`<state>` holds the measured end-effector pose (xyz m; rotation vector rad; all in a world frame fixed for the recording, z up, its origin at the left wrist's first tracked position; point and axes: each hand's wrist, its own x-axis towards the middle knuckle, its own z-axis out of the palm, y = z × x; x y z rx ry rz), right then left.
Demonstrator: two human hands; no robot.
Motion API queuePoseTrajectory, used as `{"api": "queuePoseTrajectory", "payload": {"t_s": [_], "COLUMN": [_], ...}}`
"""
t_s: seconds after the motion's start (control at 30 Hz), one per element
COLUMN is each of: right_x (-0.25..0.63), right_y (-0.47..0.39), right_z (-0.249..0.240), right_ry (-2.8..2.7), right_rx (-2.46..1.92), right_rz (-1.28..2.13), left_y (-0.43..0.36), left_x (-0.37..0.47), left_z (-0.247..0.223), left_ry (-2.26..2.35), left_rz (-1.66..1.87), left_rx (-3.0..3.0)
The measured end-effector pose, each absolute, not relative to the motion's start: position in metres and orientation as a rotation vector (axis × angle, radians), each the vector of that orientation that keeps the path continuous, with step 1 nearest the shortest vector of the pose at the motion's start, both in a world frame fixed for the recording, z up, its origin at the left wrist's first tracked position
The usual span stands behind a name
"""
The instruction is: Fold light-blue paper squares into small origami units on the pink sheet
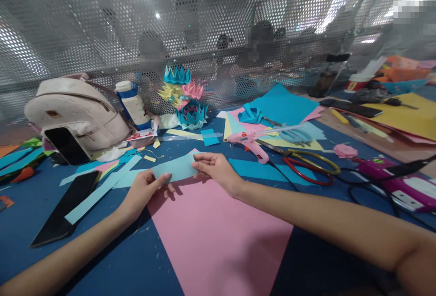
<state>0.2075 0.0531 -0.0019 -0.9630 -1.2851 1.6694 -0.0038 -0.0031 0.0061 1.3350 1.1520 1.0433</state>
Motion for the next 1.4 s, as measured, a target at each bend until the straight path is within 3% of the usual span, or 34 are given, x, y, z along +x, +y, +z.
{"api": "queuePoseTrajectory", "payload": {"t_s": [1.4], "right_x": [0.2057], "right_y": [0.0507], "right_z": [0.0028], "right_ry": [-1.335], "right_rx": [-0.996], "right_rz": [1.660], "left_y": [-0.0054], "left_x": [0.0028], "left_z": [0.0122], "left_ry": [1.070], "left_rz": [1.014], "left_rx": [1.248]}}
